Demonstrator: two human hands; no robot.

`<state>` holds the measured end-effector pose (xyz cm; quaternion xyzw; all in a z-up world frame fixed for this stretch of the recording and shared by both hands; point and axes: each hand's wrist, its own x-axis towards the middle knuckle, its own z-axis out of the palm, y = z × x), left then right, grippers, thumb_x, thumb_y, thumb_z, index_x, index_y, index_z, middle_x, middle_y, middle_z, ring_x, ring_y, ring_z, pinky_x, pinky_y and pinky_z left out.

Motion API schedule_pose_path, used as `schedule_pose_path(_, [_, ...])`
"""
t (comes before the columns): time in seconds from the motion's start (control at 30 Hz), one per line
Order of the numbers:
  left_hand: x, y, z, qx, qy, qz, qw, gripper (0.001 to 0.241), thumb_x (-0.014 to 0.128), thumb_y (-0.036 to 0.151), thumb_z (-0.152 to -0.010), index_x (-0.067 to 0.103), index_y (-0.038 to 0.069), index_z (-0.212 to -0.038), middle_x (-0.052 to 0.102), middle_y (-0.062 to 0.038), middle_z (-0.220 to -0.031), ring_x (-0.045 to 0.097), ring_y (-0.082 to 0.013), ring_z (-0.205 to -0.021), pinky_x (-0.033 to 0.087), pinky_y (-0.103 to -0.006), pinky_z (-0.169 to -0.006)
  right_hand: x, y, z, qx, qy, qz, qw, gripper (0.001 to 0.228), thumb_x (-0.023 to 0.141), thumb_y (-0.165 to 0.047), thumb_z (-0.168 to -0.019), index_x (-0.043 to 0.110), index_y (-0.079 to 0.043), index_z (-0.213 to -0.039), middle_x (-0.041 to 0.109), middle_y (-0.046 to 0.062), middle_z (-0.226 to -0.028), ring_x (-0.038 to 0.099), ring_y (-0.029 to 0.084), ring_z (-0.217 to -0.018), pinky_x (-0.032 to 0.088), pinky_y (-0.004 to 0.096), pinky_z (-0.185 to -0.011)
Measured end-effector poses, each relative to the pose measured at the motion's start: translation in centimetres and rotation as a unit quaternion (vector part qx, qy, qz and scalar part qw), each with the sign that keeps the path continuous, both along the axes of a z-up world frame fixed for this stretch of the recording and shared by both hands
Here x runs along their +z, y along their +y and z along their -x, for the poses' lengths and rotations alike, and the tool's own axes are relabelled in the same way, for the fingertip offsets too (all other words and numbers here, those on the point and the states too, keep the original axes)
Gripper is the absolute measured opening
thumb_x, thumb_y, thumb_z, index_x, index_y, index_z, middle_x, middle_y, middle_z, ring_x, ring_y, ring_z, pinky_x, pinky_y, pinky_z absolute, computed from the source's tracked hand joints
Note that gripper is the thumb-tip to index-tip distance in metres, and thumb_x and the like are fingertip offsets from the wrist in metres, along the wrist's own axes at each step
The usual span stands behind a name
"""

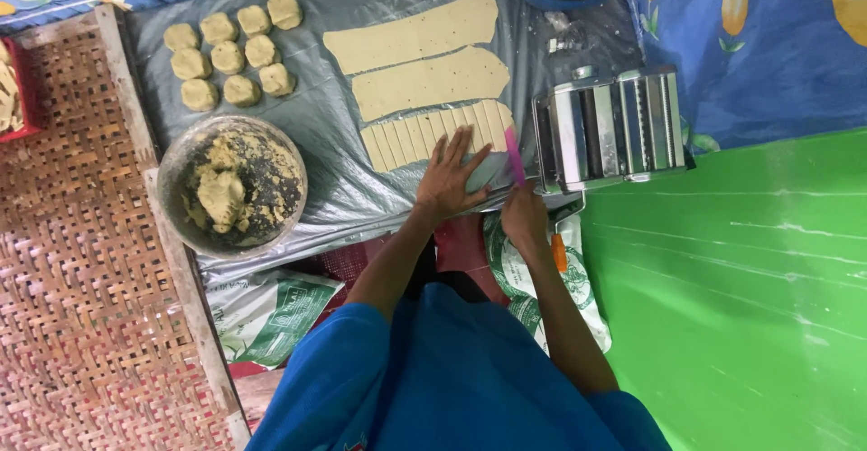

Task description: Cutting sheets of dough into smaller strips and squares using a plastic scraper tool.

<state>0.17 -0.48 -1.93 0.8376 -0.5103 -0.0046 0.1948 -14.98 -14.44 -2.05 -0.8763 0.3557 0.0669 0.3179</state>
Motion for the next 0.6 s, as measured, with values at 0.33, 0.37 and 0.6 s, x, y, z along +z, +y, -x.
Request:
schedule_pose_path(0.33, [0.3, 0.1, -0.1, 0.0, 0.01, -0.017, 1.0, 0.09, 0.058, 0.069, -0.086, 0.031, 0.03, -0.162, 0.024, -0.02, -0.168, 0.022, -0.0369, -0.157, 0.02, -0.0578, -0.125, -1.2, -1.3, -5.3, 0.027, -0.011, 0.077, 0.997, 0.048, 0.037, -0.019, -0.109, 0.037, 0.02, -0.137, 0.063, 0.04, -0.091, 0.069, 0.057, -0.081, 0.057, 0.056, -0.056])
schedule_pose_path(0.37, [0.3, 0.1, -0.1, -0.001, 0.011, -0.022, 1.0, 0.093, 0.061, 0.069, -0.082, 0.03, 0.031, -0.162, 0.023, -0.02, -0.168, 0.022, -0.0363, -0.157, 0.02, -0.0576, -0.126, -1.6, -1.3, -5.6, 0.023, -0.005, 0.085, 0.996, 0.05, 0.039, -0.022, -0.108, 0.037, 0.019, -0.138, 0.064, 0.04, -0.094, 0.069, 0.057, -0.085, 0.057, 0.059, -0.059])
schedule_pose_path(0.6, [1.2, 0.2, -0.2, -0.004, 0.018, -0.038, 0.999, 0.091, 0.057, 0.071, -0.084, 0.032, 0.029, -0.161, 0.022, -0.02, -0.168, 0.021, -0.0361, -0.157, 0.019, -0.0567, -0.126, 1.3, 0.9, -6.4, -0.001, -0.014, 0.122, 0.992, 0.045, 0.035, -0.02, -0.109, 0.04, 0.014, -0.137, 0.066, 0.037, -0.086, 0.07, 0.052, -0.073, 0.06, 0.053, -0.057])
